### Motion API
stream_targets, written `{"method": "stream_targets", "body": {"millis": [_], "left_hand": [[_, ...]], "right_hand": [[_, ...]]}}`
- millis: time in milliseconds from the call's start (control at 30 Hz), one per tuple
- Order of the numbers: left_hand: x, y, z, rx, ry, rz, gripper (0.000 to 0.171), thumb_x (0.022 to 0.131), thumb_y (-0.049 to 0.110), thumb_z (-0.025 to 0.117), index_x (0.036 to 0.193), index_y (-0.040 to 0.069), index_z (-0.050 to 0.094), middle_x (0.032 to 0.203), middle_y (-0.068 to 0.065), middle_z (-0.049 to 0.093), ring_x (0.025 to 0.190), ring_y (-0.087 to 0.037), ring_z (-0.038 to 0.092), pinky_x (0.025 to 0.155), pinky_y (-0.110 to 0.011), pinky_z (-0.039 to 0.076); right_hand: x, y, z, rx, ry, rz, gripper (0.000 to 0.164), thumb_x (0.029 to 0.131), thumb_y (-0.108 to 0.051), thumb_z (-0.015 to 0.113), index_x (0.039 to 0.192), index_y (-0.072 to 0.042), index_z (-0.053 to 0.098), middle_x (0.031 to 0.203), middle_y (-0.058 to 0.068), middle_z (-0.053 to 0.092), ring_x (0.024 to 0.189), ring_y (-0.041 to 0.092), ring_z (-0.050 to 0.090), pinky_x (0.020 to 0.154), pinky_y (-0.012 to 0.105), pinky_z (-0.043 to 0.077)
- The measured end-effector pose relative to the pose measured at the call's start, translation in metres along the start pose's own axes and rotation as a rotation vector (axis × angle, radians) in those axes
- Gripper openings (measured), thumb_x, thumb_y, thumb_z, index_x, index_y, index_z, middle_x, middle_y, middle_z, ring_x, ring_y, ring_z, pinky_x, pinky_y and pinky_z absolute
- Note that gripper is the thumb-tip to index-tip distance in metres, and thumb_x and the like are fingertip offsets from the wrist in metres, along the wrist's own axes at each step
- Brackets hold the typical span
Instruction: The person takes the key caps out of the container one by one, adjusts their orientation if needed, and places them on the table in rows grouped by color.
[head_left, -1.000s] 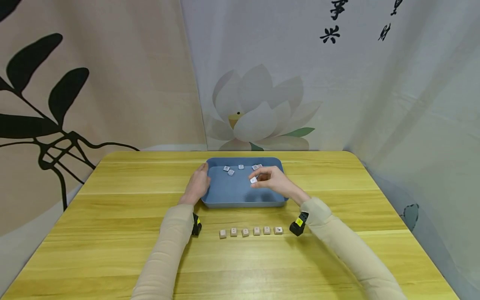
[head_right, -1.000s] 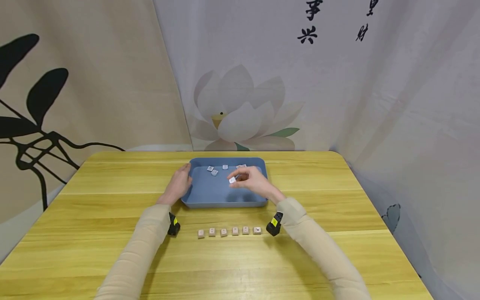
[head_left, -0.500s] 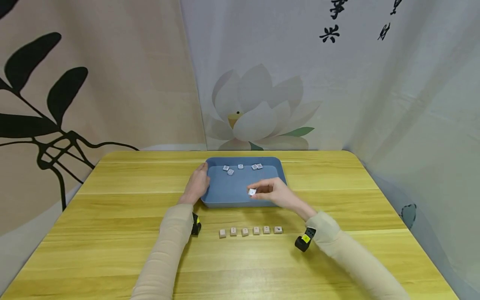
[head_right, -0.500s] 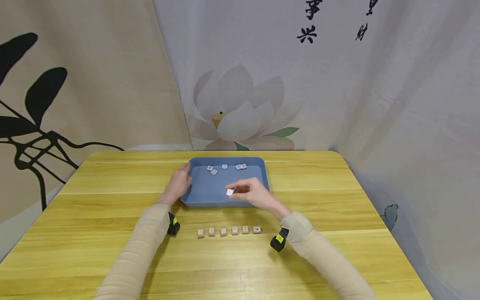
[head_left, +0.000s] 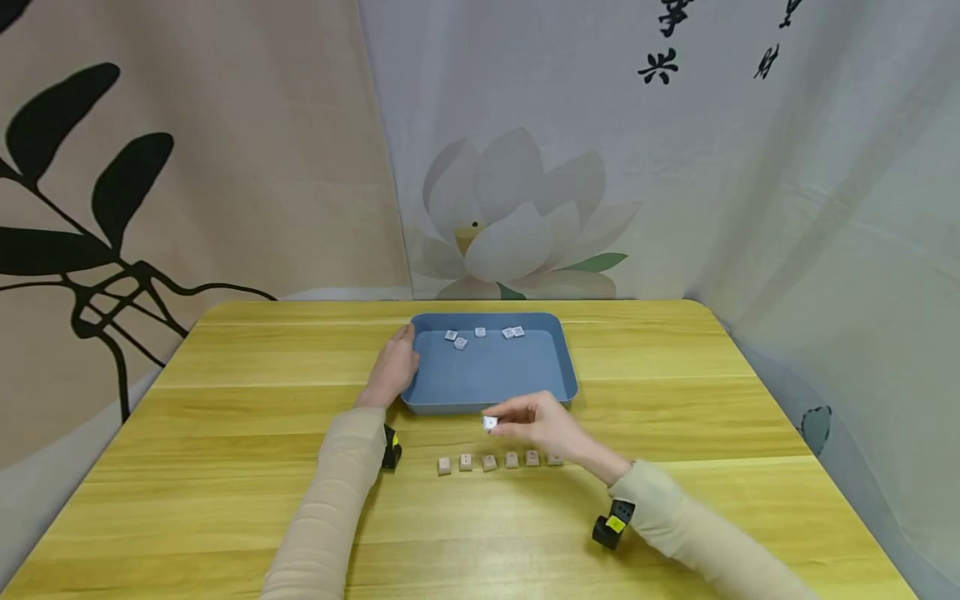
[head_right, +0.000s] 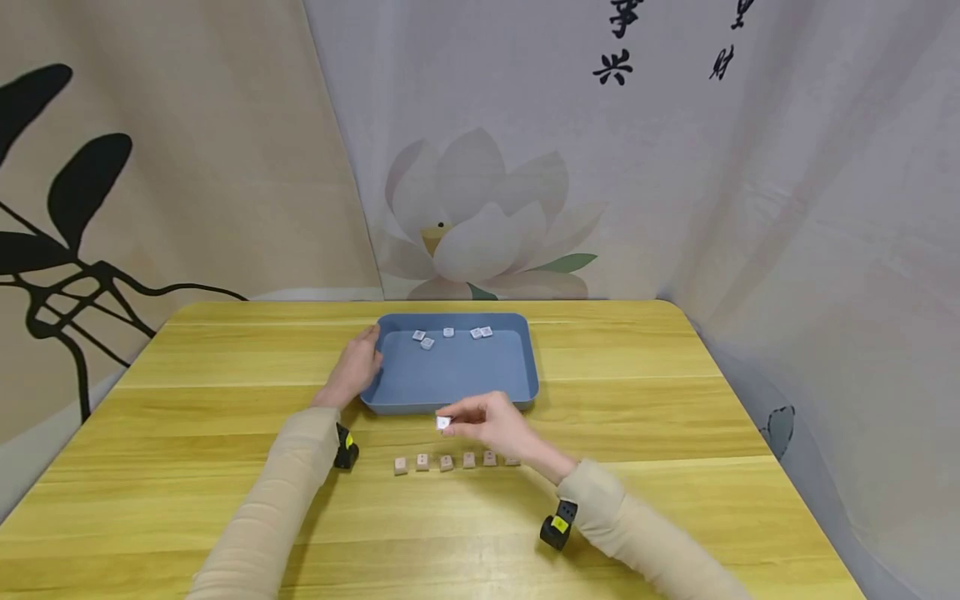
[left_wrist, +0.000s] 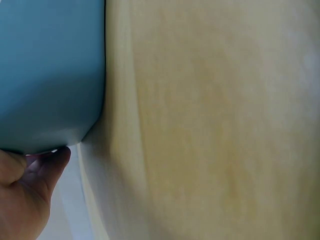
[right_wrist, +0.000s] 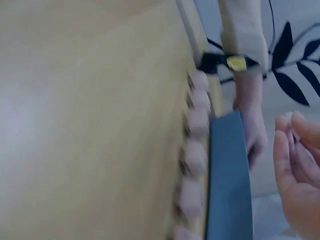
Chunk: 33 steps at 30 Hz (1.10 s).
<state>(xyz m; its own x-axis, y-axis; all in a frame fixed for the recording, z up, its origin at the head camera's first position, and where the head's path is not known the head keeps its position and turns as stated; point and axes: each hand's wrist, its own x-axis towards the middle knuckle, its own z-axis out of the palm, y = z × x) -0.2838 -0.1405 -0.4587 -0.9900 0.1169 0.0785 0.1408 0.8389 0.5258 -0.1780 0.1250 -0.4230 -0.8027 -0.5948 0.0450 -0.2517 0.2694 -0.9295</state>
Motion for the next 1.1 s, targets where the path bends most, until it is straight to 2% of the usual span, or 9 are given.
{"method": "stream_targets", "body": {"millis": [200,333,400,533,767,1100], "left_hand": [[-0.002,0.000,-0.001,-0.012,-0.008,-0.012,0.056,0.096,0.002,0.043,0.147,-0.008,0.023,0.154,-0.026,0.023,0.140,-0.040,0.031,0.113,-0.048,0.037],[-0.002,0.001,-0.001,-0.013,-0.010,-0.014,0.056,0.096,0.002,0.043,0.147,-0.008,0.022,0.155,-0.026,0.022,0.140,-0.040,0.031,0.112,-0.047,0.038],[-0.002,0.001,-0.001,-0.011,-0.008,-0.011,0.056,0.096,0.002,0.043,0.147,-0.008,0.022,0.155,-0.026,0.023,0.139,-0.040,0.032,0.111,-0.046,0.039],[-0.002,0.001,-0.001,-0.004,-0.006,-0.007,0.056,0.095,0.002,0.042,0.147,-0.008,0.023,0.154,-0.026,0.023,0.139,-0.040,0.032,0.112,-0.046,0.038],[-0.001,0.001,-0.001,0.007,0.004,0.002,0.055,0.095,0.001,0.043,0.146,-0.009,0.025,0.153,-0.027,0.026,0.139,-0.040,0.032,0.113,-0.047,0.036],[-0.001,0.001,0.000,-0.004,-0.006,-0.012,0.056,0.095,0.001,0.042,0.147,-0.008,0.023,0.154,-0.026,0.024,0.140,-0.039,0.031,0.114,-0.047,0.034]], "right_hand": [[-0.006,-0.001,0.030,-0.095,-0.004,-0.076,0.026,0.083,-0.009,0.071,0.106,0.003,0.071,0.102,0.014,0.072,0.085,0.008,0.068,0.076,0.019,0.059],[-0.010,-0.003,0.051,-0.144,-0.024,-0.009,0.022,0.079,-0.011,0.073,0.101,-0.004,0.074,0.095,0.007,0.073,0.078,0.001,0.064,0.073,0.015,0.057],[-0.013,-0.004,0.060,-0.156,-0.047,0.030,0.019,0.078,-0.010,0.074,0.097,-0.006,0.075,0.092,0.005,0.073,0.073,-0.001,0.063,0.068,0.014,0.056],[-0.015,-0.005,0.073,-0.217,-0.086,0.045,0.015,0.077,-0.009,0.075,0.091,-0.009,0.076,0.085,0.003,0.075,0.065,-0.004,0.061,0.060,0.012,0.055],[-0.014,-0.005,0.085,-0.311,-0.098,-0.008,0.011,0.076,-0.007,0.076,0.087,-0.008,0.077,0.083,0.002,0.075,0.066,-0.008,0.061,0.062,0.007,0.053],[-0.011,-0.008,0.093,-0.435,-0.057,-0.051,0.011,0.073,-0.008,0.079,0.084,-0.007,0.076,0.079,0.001,0.074,0.064,-0.008,0.057,0.060,0.003,0.049]]}}
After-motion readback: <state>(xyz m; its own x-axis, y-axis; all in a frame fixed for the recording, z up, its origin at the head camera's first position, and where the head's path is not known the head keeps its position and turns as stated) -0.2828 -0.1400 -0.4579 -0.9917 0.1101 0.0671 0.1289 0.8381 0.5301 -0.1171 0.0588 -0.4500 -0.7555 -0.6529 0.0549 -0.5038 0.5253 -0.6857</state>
